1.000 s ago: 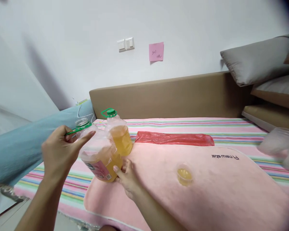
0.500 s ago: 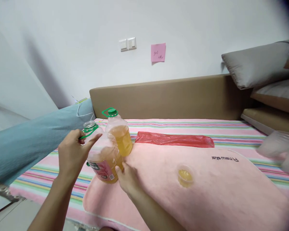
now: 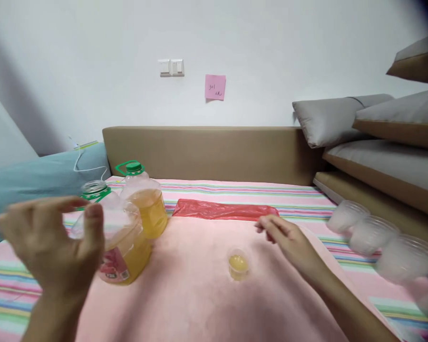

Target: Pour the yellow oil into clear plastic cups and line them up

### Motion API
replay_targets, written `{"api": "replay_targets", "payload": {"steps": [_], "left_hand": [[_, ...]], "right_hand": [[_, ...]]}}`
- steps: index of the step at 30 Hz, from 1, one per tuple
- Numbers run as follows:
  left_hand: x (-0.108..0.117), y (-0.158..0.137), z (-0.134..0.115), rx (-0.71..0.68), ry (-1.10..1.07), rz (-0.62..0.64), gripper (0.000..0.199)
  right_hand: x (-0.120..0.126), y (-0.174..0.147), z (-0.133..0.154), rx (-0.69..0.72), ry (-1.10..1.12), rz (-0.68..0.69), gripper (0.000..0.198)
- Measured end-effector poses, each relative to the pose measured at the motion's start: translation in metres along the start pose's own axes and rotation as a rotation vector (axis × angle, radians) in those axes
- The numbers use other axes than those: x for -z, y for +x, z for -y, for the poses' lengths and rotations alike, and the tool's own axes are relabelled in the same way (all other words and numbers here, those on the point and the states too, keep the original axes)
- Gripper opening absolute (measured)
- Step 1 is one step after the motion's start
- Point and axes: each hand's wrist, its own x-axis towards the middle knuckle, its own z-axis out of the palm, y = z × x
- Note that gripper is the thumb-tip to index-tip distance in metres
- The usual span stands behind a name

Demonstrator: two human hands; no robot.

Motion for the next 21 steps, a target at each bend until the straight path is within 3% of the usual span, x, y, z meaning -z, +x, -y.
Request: {"api": "replay_targets", "payload": {"steps": [1,2,3,6,8,12,17,21], "left_hand": [[-0.007,-0.010,-0.015,-0.096,-0.029,0.124,0.038],[-0.018,-0.022,-0.028,-0.154,-0.095,0.430,0.043],[-0.032,-0.037,-0.039,-0.204,-0.131,0.653,0.045],[-0.082,-0.085,-0.049,-0.253,-0.149,1.071,0.043],[-0.109,-0.114,-0.041,-0.234,-0.106,1.242,0.040],[-0.125,-0.143,-0.028,-0.147,-0.089,1.380,0.038],[-0.110,-0.141,-0.049,-0.104,-0.092,1.408,0.028],[-0.103,-0.143,-0.062,-0.131,-0.065,1.424,0.027]], "right_hand": [[0.014,0.001,-0.024,-0.073,-0.097,-0.100,0.062],[0.024,0.000,-0.047,-0.123,-0.148,-0.149,0.064],[0.031,-0.003,-0.069,-0.164,-0.186,-0.175,0.064],[0.038,-0.019,-0.114,-0.275,-0.306,-0.145,0.060],[0.036,-0.028,-0.125,-0.311,-0.386,-0.104,0.056],[0.024,-0.031,-0.120,-0.299,-0.463,-0.035,0.050],[0.008,-0.035,-0.109,-0.234,-0.430,-0.002,0.048],[0.006,-0.043,-0.098,-0.116,-0.275,0.034,0.047]]}}
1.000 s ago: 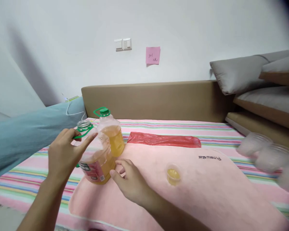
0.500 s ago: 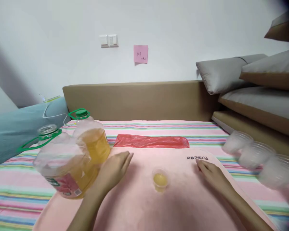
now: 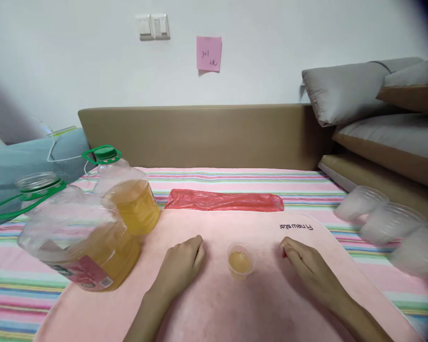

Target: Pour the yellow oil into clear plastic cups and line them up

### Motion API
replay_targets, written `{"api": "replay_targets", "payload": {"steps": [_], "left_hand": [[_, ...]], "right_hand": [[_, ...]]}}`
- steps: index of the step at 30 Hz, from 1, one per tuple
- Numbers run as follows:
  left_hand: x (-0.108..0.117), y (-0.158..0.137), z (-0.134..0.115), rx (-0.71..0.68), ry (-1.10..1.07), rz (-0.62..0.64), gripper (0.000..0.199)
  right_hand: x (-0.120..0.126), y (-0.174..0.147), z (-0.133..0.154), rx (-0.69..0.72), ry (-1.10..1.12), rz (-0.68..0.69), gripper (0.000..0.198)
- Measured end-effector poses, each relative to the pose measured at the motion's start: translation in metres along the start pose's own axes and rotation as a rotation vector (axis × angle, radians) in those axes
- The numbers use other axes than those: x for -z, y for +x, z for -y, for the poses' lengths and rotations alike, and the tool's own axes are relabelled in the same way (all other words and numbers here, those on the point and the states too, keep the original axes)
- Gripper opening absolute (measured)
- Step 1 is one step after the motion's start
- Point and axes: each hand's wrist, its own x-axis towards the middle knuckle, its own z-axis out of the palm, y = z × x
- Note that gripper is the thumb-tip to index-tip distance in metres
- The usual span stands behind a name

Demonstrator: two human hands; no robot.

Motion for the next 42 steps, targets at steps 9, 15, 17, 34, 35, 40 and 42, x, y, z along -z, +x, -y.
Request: {"api": "replay_targets", "payload": {"steps": [9,15,17,34,35,40,42], "left_hand": [[-0.006,-0.004,-0.010,-0.033,0.002,0.039,0.036],[-0.006,-0.002,-0.011,-0.047,0.001,0.046,0.039],[-0.008,-0.003,-0.011,-0.057,-0.001,0.044,0.040],[-0.015,-0.002,-0.010,-0.076,-0.024,0.032,0.039],[-0.015,-0.001,-0.010,-0.075,-0.025,0.032,0.039],[-0.014,0.000,-0.010,-0.075,-0.027,0.025,0.039],[-0.014,0.000,-0.010,-0.076,-0.028,0.023,0.038]], "right_hand": [[-0.009,-0.001,0.024,0.050,0.225,-0.027,0.042],[-0.016,-0.002,0.030,0.065,0.250,-0.020,0.067],[-0.017,-0.001,0.034,0.061,0.276,-0.016,0.076],[-0.038,0.001,0.045,0.168,0.294,0.125,0.087],[-0.039,0.001,0.046,0.171,0.285,0.124,0.086],[-0.040,0.001,0.046,0.158,0.258,0.124,0.085],[-0.039,0.001,0.046,0.148,0.260,0.143,0.083]]}}
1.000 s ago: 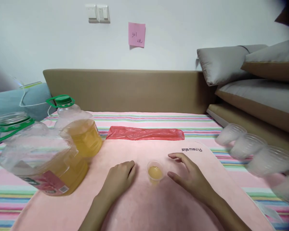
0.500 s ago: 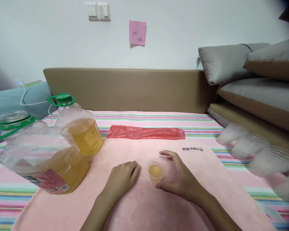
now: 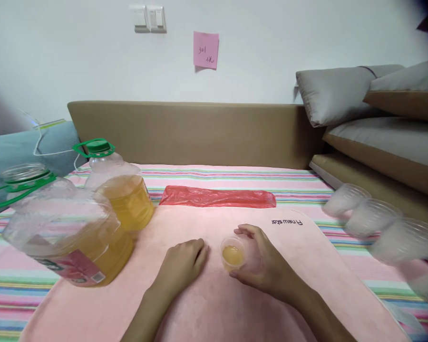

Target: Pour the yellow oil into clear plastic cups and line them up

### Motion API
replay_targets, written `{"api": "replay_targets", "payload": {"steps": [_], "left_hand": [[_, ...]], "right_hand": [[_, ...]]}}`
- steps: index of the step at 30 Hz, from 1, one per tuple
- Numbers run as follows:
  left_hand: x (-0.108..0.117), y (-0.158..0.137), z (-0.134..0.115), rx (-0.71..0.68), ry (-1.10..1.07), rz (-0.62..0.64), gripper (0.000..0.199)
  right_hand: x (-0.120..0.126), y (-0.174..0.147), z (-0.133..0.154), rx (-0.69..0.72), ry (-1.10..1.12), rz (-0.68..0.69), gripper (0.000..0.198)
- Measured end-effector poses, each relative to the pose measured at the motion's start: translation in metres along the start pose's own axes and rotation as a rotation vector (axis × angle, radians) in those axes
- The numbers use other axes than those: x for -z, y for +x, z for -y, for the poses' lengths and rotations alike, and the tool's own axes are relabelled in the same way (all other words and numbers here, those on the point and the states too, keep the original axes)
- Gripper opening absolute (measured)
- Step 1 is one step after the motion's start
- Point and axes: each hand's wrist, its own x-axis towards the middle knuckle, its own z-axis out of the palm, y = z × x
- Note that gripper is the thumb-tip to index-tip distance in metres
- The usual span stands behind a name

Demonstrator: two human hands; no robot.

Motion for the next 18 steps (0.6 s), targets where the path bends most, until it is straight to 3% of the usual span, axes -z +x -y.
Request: {"api": "replay_targets", "payload": {"steps": [18], "left_hand": [[-0.0011,0.0009,0.0023,0.009,-0.011,0.007,0.038]], "right_hand": [[-0.0049,-0.0004,-0.0024,0.037,0.002,-0.031,0.075]]}}
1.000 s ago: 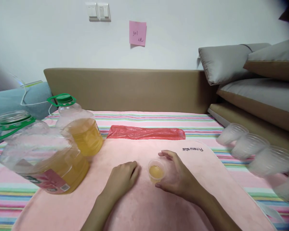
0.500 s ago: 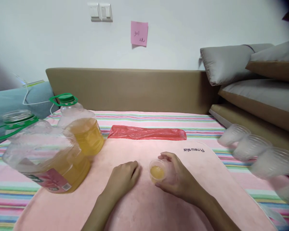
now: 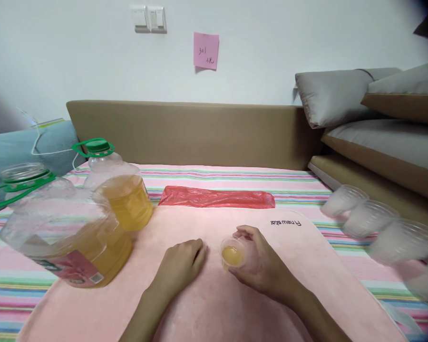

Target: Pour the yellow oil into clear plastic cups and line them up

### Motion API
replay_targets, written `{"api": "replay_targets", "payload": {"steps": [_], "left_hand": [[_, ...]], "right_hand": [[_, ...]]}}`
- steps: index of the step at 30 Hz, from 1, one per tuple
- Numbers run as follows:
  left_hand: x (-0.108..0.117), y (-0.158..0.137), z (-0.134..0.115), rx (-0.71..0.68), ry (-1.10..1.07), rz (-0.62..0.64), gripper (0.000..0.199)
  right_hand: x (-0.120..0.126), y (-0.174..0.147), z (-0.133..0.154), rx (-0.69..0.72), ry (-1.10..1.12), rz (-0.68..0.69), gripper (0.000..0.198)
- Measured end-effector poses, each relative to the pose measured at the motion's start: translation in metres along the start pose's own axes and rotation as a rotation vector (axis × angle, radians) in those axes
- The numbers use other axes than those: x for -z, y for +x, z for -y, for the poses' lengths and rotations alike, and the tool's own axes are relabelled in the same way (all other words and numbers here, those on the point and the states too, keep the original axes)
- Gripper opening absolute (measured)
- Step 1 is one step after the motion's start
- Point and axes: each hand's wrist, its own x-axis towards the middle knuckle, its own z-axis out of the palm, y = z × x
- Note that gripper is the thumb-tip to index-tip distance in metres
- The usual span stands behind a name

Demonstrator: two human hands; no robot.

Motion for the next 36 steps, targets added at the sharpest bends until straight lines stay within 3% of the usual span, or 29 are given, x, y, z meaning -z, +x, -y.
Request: {"api": "replay_targets", "payload": {"steps": [7,11,15,22,26,36], "left_hand": [[0.001,0.000,0.000,0.003,-0.029,0.006,0.040],[0.001,0.000,0.001,-0.003,-0.043,0.004,0.042],[-0.002,0.002,0.002,-0.016,-0.059,-0.001,0.044],[-0.004,0.001,0.003,-0.024,-0.078,0.000,0.045],[-0.004,0.001,0.004,-0.023,-0.080,0.000,0.045],[-0.003,0.003,0.003,-0.030,-0.090,0.015,0.045]], "right_hand": [[0.006,0.005,0.004,-0.036,0.020,-0.065,0.074],[0.026,0.012,0.003,-0.008,-0.026,-0.140,0.070],[0.055,0.020,-0.007,0.073,-0.091,-0.308,0.069],[0.114,0.036,-0.041,0.070,-0.221,-0.591,0.084],[0.142,0.039,-0.068,-0.003,-0.291,-0.704,0.094],[0.167,0.038,-0.118,-0.099,-0.354,-0.788,0.098]]}}
